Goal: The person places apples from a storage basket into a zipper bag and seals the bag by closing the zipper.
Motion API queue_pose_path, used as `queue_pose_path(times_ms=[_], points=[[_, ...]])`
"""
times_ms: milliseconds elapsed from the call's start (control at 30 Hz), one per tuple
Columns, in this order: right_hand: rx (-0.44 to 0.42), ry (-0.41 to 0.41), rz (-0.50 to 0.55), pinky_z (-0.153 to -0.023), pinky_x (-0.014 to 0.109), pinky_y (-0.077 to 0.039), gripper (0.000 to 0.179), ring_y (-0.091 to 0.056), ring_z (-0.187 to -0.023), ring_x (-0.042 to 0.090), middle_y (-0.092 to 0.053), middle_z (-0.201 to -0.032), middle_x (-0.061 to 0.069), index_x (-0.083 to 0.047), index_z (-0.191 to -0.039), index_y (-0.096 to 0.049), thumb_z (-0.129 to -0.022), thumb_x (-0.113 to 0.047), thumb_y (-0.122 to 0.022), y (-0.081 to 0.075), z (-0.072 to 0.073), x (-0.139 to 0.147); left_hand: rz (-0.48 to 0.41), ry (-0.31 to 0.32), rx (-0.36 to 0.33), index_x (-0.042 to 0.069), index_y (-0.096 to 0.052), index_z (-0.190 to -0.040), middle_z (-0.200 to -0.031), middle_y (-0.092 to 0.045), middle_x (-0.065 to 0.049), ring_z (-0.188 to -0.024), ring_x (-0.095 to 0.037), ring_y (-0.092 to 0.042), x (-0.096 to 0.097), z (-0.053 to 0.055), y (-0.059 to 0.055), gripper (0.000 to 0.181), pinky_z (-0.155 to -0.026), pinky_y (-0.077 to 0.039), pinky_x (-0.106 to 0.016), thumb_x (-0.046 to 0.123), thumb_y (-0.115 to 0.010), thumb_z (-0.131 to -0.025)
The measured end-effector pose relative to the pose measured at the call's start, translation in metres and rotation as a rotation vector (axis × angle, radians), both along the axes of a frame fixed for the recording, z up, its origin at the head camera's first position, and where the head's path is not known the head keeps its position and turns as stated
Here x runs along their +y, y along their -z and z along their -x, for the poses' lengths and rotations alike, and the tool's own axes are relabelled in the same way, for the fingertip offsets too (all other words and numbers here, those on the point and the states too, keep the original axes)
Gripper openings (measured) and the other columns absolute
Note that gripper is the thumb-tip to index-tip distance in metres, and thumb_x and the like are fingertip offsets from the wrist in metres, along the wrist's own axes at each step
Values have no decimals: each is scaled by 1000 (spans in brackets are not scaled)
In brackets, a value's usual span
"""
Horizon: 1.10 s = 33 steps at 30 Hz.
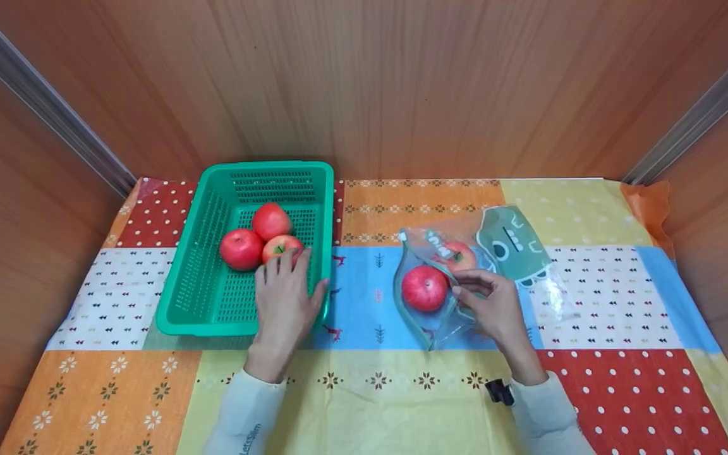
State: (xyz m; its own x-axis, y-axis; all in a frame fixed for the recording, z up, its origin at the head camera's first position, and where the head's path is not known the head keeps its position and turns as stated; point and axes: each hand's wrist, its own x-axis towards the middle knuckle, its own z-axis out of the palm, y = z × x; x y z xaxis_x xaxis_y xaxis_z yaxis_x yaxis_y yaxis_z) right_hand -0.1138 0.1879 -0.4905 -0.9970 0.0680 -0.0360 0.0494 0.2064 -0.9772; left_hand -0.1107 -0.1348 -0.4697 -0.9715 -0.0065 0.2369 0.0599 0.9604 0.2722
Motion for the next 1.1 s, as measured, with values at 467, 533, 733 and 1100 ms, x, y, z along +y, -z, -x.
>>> queue_pose_path(times_ms=[467, 533, 733, 1100], points=[[4, -11, -9, -74, 24, -62, 28, -75, -91, 17, -76, -115, 24, 8, -120, -74, -92, 9, -75, 1, 1, 1, 64, -25, -141, 3, -55, -151, -146, -55, -26, -125, -45, -53, -28, 11, -4, 72, -107, -44, -59, 35, -83, -92], [15, -14, -15, -74, 23, -62, 28, -76, -91, 17, -76, -115, 24, 8, -120, -74, -92, 8, -76, 2, 0, 2, 64, -26, -161, 2, -54, -151, -146, -55, -27, -126, -45, -52, -30, 12, -5, 72, -108, -43, -60, 35, -82, -93], [20, -6, -9, -73, 23, -62, 28, -75, -90, 14, -76, -114, 24, 7, -120, -74, -92, 9, -75, 3, 0, 2, 91, -17, -147, 2, -52, -152, -144, -56, -28, -125, -46, -54, -39, 14, -6, 73, -107, -44, -60, 34, -82, -93], [20, -6, 10, -71, 25, -63, 27, -75, -88, 13, -76, -114, 25, 8, -119, -74, -92, 11, -74, 3, 0, 2, 131, 17, -150, 0, -51, -152, -141, -57, -30, -127, -49, -55, -55, 21, -10, 74, -108, -43, -62, 30, -82, -92]])
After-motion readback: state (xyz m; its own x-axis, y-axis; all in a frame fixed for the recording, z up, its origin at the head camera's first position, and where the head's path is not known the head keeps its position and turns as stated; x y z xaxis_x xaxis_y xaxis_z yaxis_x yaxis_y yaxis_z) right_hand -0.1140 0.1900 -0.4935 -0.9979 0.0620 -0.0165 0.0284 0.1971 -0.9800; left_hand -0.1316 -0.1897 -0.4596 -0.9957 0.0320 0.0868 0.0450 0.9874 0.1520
